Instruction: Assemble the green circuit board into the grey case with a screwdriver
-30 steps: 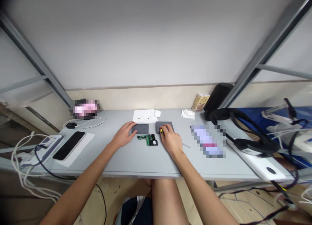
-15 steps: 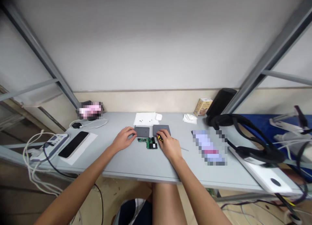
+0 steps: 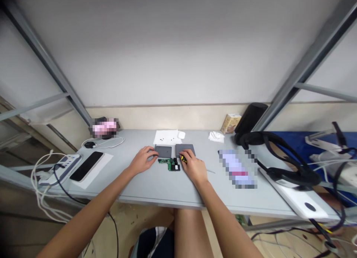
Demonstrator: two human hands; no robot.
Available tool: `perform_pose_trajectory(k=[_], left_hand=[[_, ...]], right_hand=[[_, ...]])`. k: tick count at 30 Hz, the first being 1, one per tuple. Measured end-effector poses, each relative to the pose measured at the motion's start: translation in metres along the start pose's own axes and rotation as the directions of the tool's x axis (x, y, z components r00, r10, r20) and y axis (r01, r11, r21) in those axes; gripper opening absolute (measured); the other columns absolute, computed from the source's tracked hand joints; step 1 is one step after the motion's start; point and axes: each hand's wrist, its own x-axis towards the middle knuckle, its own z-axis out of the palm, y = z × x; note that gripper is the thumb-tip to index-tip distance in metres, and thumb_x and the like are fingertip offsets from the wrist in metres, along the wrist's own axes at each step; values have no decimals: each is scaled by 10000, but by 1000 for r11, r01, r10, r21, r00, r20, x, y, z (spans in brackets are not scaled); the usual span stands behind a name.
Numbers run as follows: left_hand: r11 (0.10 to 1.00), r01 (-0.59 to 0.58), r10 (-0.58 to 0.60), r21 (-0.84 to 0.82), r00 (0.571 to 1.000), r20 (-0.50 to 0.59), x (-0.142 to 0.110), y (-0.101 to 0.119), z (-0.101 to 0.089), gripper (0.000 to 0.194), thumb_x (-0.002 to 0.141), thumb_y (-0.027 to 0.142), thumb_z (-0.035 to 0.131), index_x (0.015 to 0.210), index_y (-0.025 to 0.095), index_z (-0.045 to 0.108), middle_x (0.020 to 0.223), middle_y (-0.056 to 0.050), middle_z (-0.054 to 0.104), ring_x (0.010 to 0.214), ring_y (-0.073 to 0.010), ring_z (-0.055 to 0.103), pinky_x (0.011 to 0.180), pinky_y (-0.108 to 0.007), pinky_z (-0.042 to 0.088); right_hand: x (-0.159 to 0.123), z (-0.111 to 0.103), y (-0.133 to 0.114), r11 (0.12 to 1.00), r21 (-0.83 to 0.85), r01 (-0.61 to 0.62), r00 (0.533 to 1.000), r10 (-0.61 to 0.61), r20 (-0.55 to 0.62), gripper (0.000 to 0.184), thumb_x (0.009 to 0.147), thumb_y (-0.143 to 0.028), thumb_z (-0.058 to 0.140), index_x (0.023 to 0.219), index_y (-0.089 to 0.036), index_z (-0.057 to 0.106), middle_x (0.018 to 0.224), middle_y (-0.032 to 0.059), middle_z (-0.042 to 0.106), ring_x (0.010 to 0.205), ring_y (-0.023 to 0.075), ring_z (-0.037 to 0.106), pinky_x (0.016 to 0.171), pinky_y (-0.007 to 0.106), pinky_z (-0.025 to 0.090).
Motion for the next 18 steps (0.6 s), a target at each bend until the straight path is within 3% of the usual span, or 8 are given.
perform_pose_trajectory(k=[18], left_hand=[[999, -52, 52, 10, 996, -71, -1, -8, 6, 210, 991, 227, 609, 1114, 266, 775, 1144, -86, 681, 1054, -251, 650, 951, -410, 522]], right_hand=[[0, 8, 5, 1000, 4, 20, 999, -19, -31, 308, 1049, -346, 487, 1246, -287, 715, 1319, 41, 718, 877, 183, 748, 673, 289, 553]])
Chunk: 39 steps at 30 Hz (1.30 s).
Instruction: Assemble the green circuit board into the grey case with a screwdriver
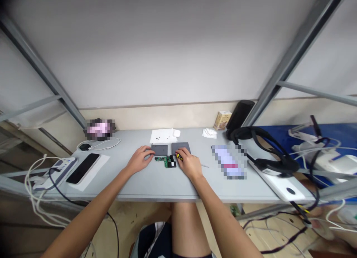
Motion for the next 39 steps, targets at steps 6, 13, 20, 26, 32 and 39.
perform_pose_trajectory(k=[6, 13, 20, 26, 32, 39], left_hand=[[999, 19, -19, -39, 1000, -3, 2, -1, -1, 182, 1002, 262, 617, 1084, 274, 779, 1124, -72, 704, 1045, -254, 646, 959, -408, 518], [948, 113, -141, -299, 987, -75, 3, -10, 0, 266, 974, 325, 652, 1221, 252, 718, 1090, -64, 732, 1037, -224, 684, 986, -371, 524], [930, 156, -212, -334, 968, -137, 2, -11, -1, 173, 958, 345, 621, 978, 222, 743, 905, -40, 717, 908, -192, 645, 856, -298, 500], [895, 302, -383, -330, 898, -218, 1, -9, -5, 289, 1009, 395, 480, 839, 205, 618, 651, 35, 503, 602, -135, 457, 630, -257, 386], [851, 408, -487, -330, 848, -209, -3, -17, -1, 512, 1052, 501, 335, 618, 232, 307, 538, 47, 274, 527, -134, 315, 565, -293, 245], [836, 405, -510, -371, 823, -250, -2, -20, -3, 414, 1056, 481, 345, 722, 242, 393, 606, 28, 406, 586, -167, 400, 614, -299, 293]], right_hand=[[0, 1, 1, 1000, 8, 0, 1000, -1, 14, 327, 1023, -303, 512, 1297, -306, 692, 1378, 33, 688, 888, 182, 744, 698, 297, 562], [0, -3, -2, 1000, 18, -17, 1000, 16, 17, 323, 1004, -290, 521, 1274, -305, 696, 1375, 31, 691, 908, 185, 735, 699, 285, 547], [-1, -5, -4, 999, 1, -51, 998, 51, 31, 321, 970, -273, 563, 1262, -308, 691, 1386, 11, 689, 876, 191, 738, 694, 298, 542], [-1, -6, -5, 998, -2, -61, 997, 61, 38, 334, 957, -257, 562, 1259, -316, 692, 1413, 1, 684, 887, 196, 745, 709, 305, 549], [-1, -6, -4, 998, 3, -62, 997, 61, 50, 340, 961, -258, 550, 1268, -320, 684, 1442, -9, 668, 890, 197, 749, 720, 313, 557], [-4, -6, -5, 996, -4, -88, 996, 88, 25, 311, 952, -248, 556, 1225, -300, 697, 1400, 3, 693, 892, 192, 745, 716, 302, 552]])
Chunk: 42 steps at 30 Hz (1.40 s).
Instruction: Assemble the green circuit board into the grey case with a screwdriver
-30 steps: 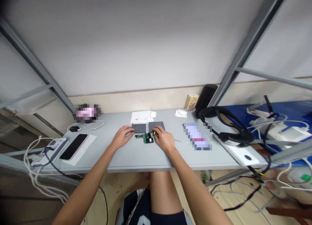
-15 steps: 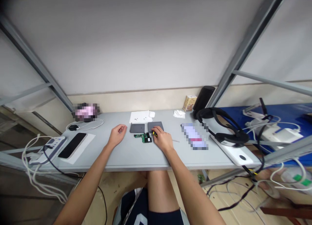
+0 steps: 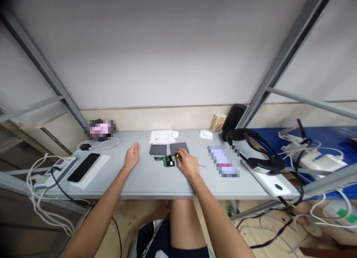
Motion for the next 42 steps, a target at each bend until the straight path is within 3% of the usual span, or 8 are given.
perform_pose_trajectory(k=[3, 8, 12, 18, 30, 37, 42], left_hand=[[999, -3, 1, -43, 999, -46, 3, -2, -2, 327, 1064, 440, 311, 822, 247, 416, 681, 22, 467, 637, -174, 464, 650, -285, 355], [992, -35, 36, -120, 999, 0, 4, -7, 3, 163, 1000, 407, 471, 988, 245, 477, 809, 17, 583, 677, -151, 548, 694, -258, 434], [988, -11, 19, -156, 998, 52, 4, -7, 5, 261, 985, 488, 535, 967, 228, 536, 758, 19, 634, 628, -142, 588, 640, -246, 459], [989, 38, -25, -145, 996, 90, 3, -4, 3, 630, 1074, 611, 247, 860, 188, 662, 724, -49, 712, 666, -172, 659, 658, -276, 505], [993, 53, -38, -102, 989, 141, 4, -1, 2, 741, 1056, 680, 184, 819, 194, 691, 706, -45, 711, 648, -183, 654, 666, -299, 507], [998, 28, -17, -63, 987, 159, 5, 1, 2, 653, 1065, 599, 244, 782, 209, 685, 695, -41, 704, 694, -200, 668, 714, -313, 506], [1000, -20, 22, -14, 980, 196, 1, 4, 3, 289, 991, 440, 503, 991, 228, 699, 796, 5, 706, 586, -149, 579, 639, -272, 449]], right_hand=[[-1, 0, 0, 1000, 6, 10, 1000, -10, -20, 305, 943, -240, 562, 1210, -297, 700, 1376, 10, 703, 882, 187, 737, 702, 297, 542], [-3, -1, -1, 1000, 28, 9, 998, -7, -65, 271, 938, -232, 561, 1171, -281, 690, 1308, 17, 719, 830, 180, 715, 653, 291, 489], [-4, -2, -2, 1000, 30, 3, 996, 0, -90, 246, 934, -234, 562, 1147, -272, 677, 1247, 13, 719, 797, 169, 689, 617, 283, 426], [-4, -4, -4, 999, 28, -34, 993, 37, -112, 285, 932, -237, 560, 1195, -263, 665, 1232, 34, 697, 761, 161, 649, 599, 283, 379], [-2, -3, -3, 996, 33, -78, 991, 81, -106, 272, 921, -237, 567, 1172, -254, 670, 1206, 41, 679, 716, 151, 608, 591, 289, 343], [-1, -4, -5, 995, 18, -95, 989, 96, -110, 261, 923, -230, 564, 1154, -257, 683, 1171, 43, 677, 718, 155, 607, 595, 288, 355], [-4, -5, -6, 998, 68, 2, 994, 5, -110, 224, 909, -227, 560, 1082, -260, 699, 1099, 23, 714, 796, 174, 660, 640, 271, 396]])
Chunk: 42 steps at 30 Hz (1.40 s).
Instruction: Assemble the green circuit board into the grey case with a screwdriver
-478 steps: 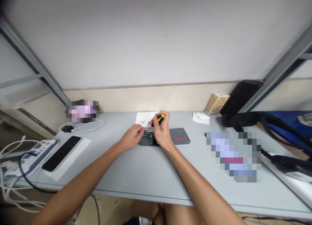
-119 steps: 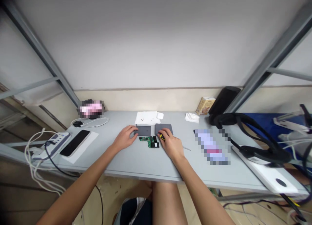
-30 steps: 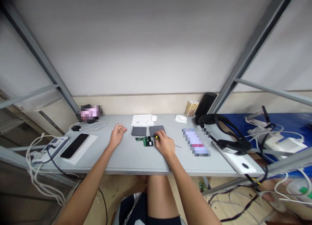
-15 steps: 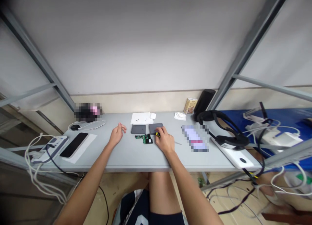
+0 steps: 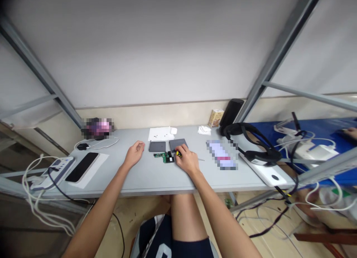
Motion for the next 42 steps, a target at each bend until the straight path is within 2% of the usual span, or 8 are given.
perform_pose_trajectory(k=[5, 12, 19, 24, 27, 33, 37, 42], left_hand=[[990, -105, 98, 93, 992, 74, -5, 6, 1, 282, 908, 299, 610, 1173, 284, 707, 879, 8, 706, 610, -144, 543, 674, -267, 452], [959, -204, 181, 196, 975, 132, -11, 11, -1, 277, 973, 316, 589, 1223, 305, 709, 952, -12, 694, 761, -180, 644, 771, -296, 499], [945, -220, 184, 240, 969, 164, -12, 17, -1, 234, 981, 320, 598, 1188, 307, 705, 967, -13, 686, 907, -211, 695, 805, -299, 505], [952, -237, 209, 194, 966, 153, -12, 16, 0, 176, 984, 291, 601, 1134, 300, 692, 1154, -15, 744, 1047, -229, 704, 879, -312, 518], [958, -220, 193, 185, 969, 154, -11, 14, 1, 142, 970, 276, 621, 1095, 297, 685, 1244, -5, 753, 997, -231, 712, 869, -328, 531], [963, -190, 158, 191, 972, 173, -12, 20, -2, 176, 964, 292, 621, 1128, 295, 684, 1454, -5, 665, 1013, -237, 722, 922, -357, 547], [959, -148, 107, 241, 978, 178, -14, 26, -4, 307, 975, 319, 600, 1277, 309, 656, 1290, -10, 741, 1047, -236, 719, 963, -350, 543], [954, -118, 69, 277, 981, 180, -14, 29, -4, 311, 966, 311, 603, 1270, 313, 667, 1106, -10, 768, 998, -231, 724, 921, -334, 551]], right_hand=[[0, 1, 2, 998, 43, 45, 998, -46, 35, 219, 872, -206, 568, 1026, -263, 712, 1051, 10, 744, 836, 187, 684, 667, 272, 441], [-3, -6, -2, 966, 108, 234, 954, -249, 164, 298, 1003, -336, 537, 1242, -300, 711, 1204, 33, 741, 939, 188, 718, 748, 274, 528], [-1, -7, -3, 964, 108, 242, 938, -261, 229, 229, 993, -345, 581, 1170, -286, 714, 1308, 36, 704, 967, 195, 728, 748, 283, 536], [-2, -7, -3, 964, 118, 237, 930, -260, 261, 222, 982, -381, 610, 1166, -275, 676, 1354, 44, 671, 959, 206, 726, 754, 307, 534], [-2, -7, -4, 963, 117, 241, 924, -265, 275, 275, 971, -438, 635, 1188, -271, 655, 1419, 64, 638, 961, 217, 732, 752, 321, 536], [-2, -5, -3, 952, 162, 259, 920, -294, 259, 279, 967, -433, 653, 1192, -269, 633, 1368, 60, 684, 996, 230, 746, 785, 337, 554], [-5, -4, -2, 949, 179, 261, 943, -290, 164, 299, 976, -508, 637, 1154, -269, 650, 1301, 61, 707, 988, 226, 748, 718, 321, 560], [3, 2, -9, 967, 77, 244, 968, -248, 49, 312, 982, -527, 619, 1143, -268, 683, 1344, 81, 674, 965, 231, 743, 615, 306, 537]])
